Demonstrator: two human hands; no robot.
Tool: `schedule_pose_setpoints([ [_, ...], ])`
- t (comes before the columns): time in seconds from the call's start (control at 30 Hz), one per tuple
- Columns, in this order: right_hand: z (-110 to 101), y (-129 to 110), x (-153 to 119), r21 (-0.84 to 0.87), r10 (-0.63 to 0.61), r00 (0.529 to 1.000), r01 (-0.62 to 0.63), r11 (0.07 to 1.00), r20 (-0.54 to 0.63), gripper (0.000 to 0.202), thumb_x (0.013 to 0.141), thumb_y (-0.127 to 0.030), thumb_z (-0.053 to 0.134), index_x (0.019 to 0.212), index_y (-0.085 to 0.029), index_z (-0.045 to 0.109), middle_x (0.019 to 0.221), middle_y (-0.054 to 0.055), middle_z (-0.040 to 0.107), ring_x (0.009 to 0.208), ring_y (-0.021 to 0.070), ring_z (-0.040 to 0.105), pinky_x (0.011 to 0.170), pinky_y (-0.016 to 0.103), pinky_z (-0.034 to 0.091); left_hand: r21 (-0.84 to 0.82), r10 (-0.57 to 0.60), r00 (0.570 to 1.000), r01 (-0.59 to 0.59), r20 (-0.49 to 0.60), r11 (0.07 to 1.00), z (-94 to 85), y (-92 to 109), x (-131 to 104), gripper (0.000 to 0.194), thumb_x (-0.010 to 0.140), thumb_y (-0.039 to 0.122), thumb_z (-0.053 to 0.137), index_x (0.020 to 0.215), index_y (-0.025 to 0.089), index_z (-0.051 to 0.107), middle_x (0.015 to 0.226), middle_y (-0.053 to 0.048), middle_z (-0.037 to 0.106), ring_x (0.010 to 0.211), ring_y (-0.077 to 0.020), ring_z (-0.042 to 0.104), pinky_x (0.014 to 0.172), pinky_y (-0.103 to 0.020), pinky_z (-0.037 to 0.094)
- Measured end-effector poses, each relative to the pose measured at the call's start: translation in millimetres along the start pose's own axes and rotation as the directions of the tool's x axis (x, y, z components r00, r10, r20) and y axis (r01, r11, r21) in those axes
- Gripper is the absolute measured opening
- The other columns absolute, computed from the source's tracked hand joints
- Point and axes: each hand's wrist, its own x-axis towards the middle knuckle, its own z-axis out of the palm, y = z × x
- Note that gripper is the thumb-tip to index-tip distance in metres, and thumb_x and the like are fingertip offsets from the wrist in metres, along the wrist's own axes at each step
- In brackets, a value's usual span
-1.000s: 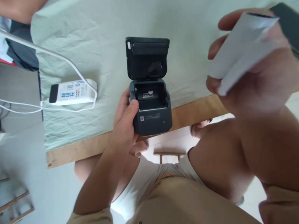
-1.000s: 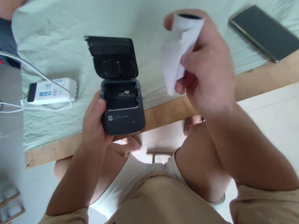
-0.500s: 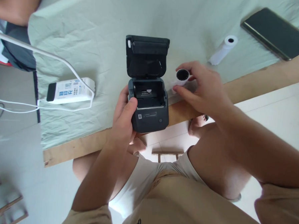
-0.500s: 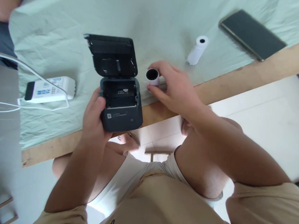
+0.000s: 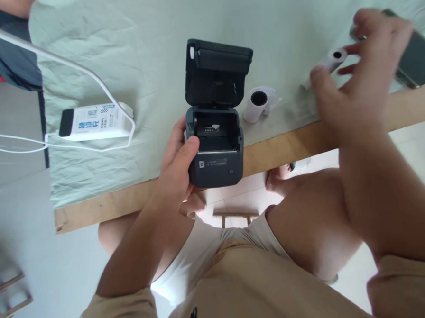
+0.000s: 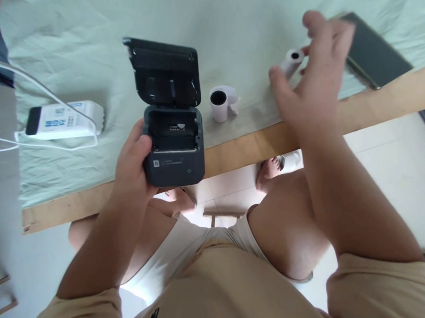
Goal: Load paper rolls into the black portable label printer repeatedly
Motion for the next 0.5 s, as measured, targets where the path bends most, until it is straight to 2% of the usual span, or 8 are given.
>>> schedule_pose_setpoints([
  [0.07, 9, 13, 3, -0.017, 0.042, 0.997, -0.041, 0.999, 0.065, 0.055, 0.093, -0.035, 0.068, 0.145, -0.032, 0.050, 0.133, 0.014, 0.053, 0.126, 0.0345, 0.056, 0.097, 0.048, 0.056, -0.004, -0.005, 1.000, 0.005, 0.016, 1.000, 1.4, 1, -1, 0.038, 0.090, 0.045, 0.072, 0.124, 0.028, 0.066, 0.119, -0.006, 0.075, 0.113, -0.0286, 0.074, 0.081, -0.032, 0.063],
  [0.13, 15, 18, 2, -0.052, 0.070, 0.992, -0.065, 0.997, 0.103, 0.049, 0.093, -0.033, 0.068, 0.140, -0.033, 0.054, 0.127, 0.012, 0.059, 0.118, 0.0320, 0.060, 0.100, 0.051, 0.054, -0.003, -0.016, 1.000, 0.016, 0.020, 1.000, 2.5, 1, -1, 0.037, 0.090, 0.042, 0.072, 0.124, 0.028, 0.066, 0.116, -0.005, 0.076, 0.107, -0.0265, 0.075, 0.074, -0.029, 0.063],
  [0.2, 17, 17, -1, 0.015, 0.084, 0.988, -0.087, 0.996, 0.127, 0.049, 0.093, -0.029, 0.066, 0.139, -0.034, 0.052, 0.119, 0.009, 0.065, 0.107, 0.0285, 0.064, 0.098, 0.049, 0.053, -0.002, -0.014, 1.000, 0.014, 0.012, 1.000, 2.8, 1, -1, 0.037, 0.091, 0.042, 0.071, 0.125, 0.029, 0.066, 0.114, -0.004, 0.076, 0.101, -0.0241, 0.076, 0.068, -0.027, 0.062],
  [0.27, 16, 12, -6, 0.204, 0.037, 0.982, -0.075, 0.976, 0.183, 0.060, 0.091, -0.026, 0.066, 0.145, -0.037, 0.043, 0.114, 0.007, 0.069, 0.098, 0.0245, 0.067, 0.089, 0.043, 0.055, -0.003, -0.011, 1.000, 0.011, 0.006, 1.000, 2.2, 0, 0, 0.037, 0.090, 0.041, 0.071, 0.124, 0.029, 0.066, 0.114, -0.004, 0.076, 0.097, -0.0225, 0.076, 0.066, -0.026, 0.061],
  [0.33, 16, 8, -11, 0.321, -0.071, 0.964, -0.015, 0.947, 0.255, 0.063, 0.088, -0.026, 0.067, 0.144, -0.038, 0.043, 0.113, 0.006, 0.072, 0.094, 0.0223, 0.067, 0.084, 0.039, 0.055, -0.001, -0.013, 1.000, 0.013, 0.007, 1.000, 1.5, 0, 0, 0.036, 0.090, 0.041, 0.071, 0.124, 0.029, 0.066, 0.113, -0.003, 0.076, 0.095, -0.0220, 0.076, 0.067, -0.027, 0.061],
  [0.4, 17, 6, -16, 0.294, -0.175, 0.943, 0.088, 0.952, 0.283, 0.052, 0.084, -0.026, 0.069, 0.133, -0.035, 0.054, 0.115, 0.009, 0.071, 0.101, 0.0241, 0.065, 0.088, 0.042, 0.054, 0.003, -0.014, 1.000, 0.014, 0.011, 1.000, 1.2, 0, 0, 0.036, 0.091, 0.042, 0.071, 0.124, 0.029, 0.066, 0.112, -0.003, 0.077, 0.097, -0.0225, 0.076, 0.068, -0.026, 0.061],
  [0.5, 19, 3, -20, 0.175, -0.179, 0.952, 0.138, 0.975, 0.248, 0.041, 0.085, -0.029, 0.069, 0.126, -0.029, 0.063, 0.113, 0.014, 0.065, 0.111, 0.0285, 0.061, 0.096, 0.046, 0.052, 0.007, -0.015, 1.000, 0.015, 0.021, 1.000, 2.3, 1, -1, 0.037, 0.090, 0.043, 0.072, 0.125, 0.029, 0.066, 0.116, -0.004, 0.076, 0.104, -0.0252, 0.075, 0.072, -0.028, 0.062],
])
